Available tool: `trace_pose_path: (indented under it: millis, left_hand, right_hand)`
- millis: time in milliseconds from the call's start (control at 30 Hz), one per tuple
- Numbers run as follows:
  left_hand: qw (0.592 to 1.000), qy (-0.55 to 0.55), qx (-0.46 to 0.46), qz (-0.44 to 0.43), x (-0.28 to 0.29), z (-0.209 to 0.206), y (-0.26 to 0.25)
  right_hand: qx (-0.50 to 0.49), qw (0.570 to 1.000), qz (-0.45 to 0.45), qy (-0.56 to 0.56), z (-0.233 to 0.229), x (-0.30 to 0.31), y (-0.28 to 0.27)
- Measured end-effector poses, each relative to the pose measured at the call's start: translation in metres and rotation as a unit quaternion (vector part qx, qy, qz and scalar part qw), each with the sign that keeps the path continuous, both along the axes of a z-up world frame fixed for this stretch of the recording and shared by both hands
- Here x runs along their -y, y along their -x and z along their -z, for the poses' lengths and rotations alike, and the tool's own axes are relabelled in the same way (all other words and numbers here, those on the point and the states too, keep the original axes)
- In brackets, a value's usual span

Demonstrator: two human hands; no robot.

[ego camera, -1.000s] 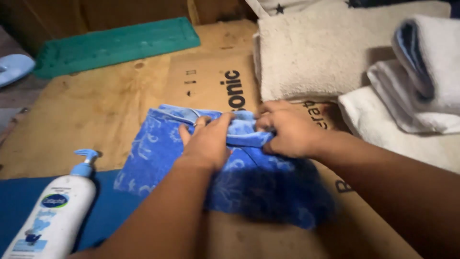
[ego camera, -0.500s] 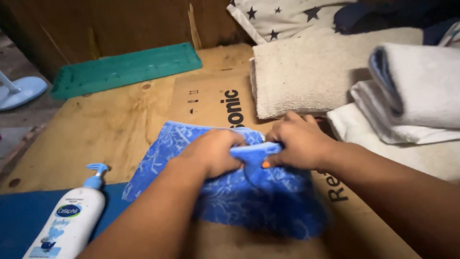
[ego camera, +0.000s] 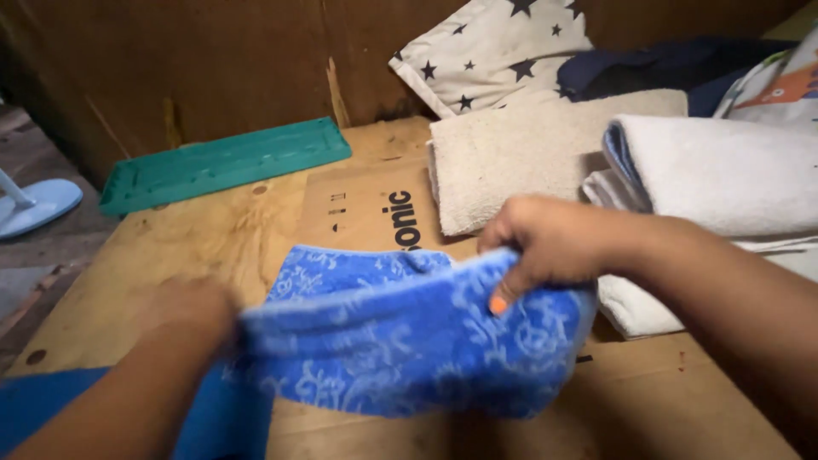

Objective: The person folds multiple white and blue towels on a cardboard surface. They smooth and align each towel before folding it into a compact shape and stacking it with others.

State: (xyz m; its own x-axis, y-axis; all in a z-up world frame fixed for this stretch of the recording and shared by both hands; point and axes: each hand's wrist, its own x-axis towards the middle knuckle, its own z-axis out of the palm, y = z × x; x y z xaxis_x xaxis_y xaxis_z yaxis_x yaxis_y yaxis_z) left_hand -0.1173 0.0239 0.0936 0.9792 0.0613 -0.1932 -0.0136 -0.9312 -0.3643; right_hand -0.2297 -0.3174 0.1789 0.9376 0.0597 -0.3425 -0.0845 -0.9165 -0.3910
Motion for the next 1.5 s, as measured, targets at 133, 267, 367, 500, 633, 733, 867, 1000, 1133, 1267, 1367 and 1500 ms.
trace_pose_path:
  millis: [133, 267, 367, 500, 633, 733, 867, 1000, 1133, 1267, 1367, 1500]
  left_hand:
    - [0.982, 0.157, -0.030, -0.103, -0.032, 0.019, 0.000]
    - [0.930, 0.353, 0.010, -0.102, -0.030, 0.012, -0.038]
    - [0.823, 0.551, 0.065, -0.121, -0.020, -0.030, -0.088]
    - [0.595, 0.787, 0.098, -0.132, 0.014, -0.099, -0.147]
    - [0.420, 0.895, 0.123, -0.083, 0.032, -0.178, -0.174]
    - [0.448, 0.868, 0.206, 0.050, 0.020, -0.215, -0.153]
    - [0.564, 0.663, 0.464, 0.167, -0.019, -0.100, -0.067]
    - [0.697, 0.504, 0.509, 0.039, -0.058, 0.007, 0.013]
    - [0.681, 0.590, 0.433, 0.025, -0.089, 0.072, 0.048]
    - [0.611, 0.775, 0.147, -0.063, -0.142, 0.106, 0.053]
    - [0.691, 0.716, 0.041, -0.093, -0.177, 0.098, 0.039]
    - [0.775, 0.622, -0.045, -0.106, -0.194, 0.074, 0.028]
  right_hand:
    - [-0.008, 0.987, 0.000, 0.163, 0.038, 0.012, -0.016]
    - [-0.092, 0.969, 0.110, 0.199, 0.083, 0.028, -0.041]
    - [0.009, 0.948, 0.290, -0.131, 0.084, 0.027, -0.064]
    - [0.203, 0.710, 0.330, -0.587, -0.007, 0.041, -0.117]
    - [0.358, 0.601, 0.250, -0.670, -0.095, 0.075, -0.142]
    - [0.465, 0.598, 0.219, -0.615, -0.095, 0.074, -0.125]
    - [0.473, 0.813, 0.220, -0.259, -0.021, 0.052, -0.063]
    - [0.549, 0.831, 0.091, 0.010, 0.037, 0.027, 0.005]
    - [0.405, 0.904, 0.125, -0.050, 0.085, 0.019, 0.042]
    - [0.340, 0.922, 0.153, -0.103, 0.121, 0.026, 0.069]
    - [0.294, 0.931, 0.172, -0.128, 0.131, 0.034, 0.080]
    - [0.377, 0.883, 0.207, -0.190, 0.129, 0.035, 0.076]
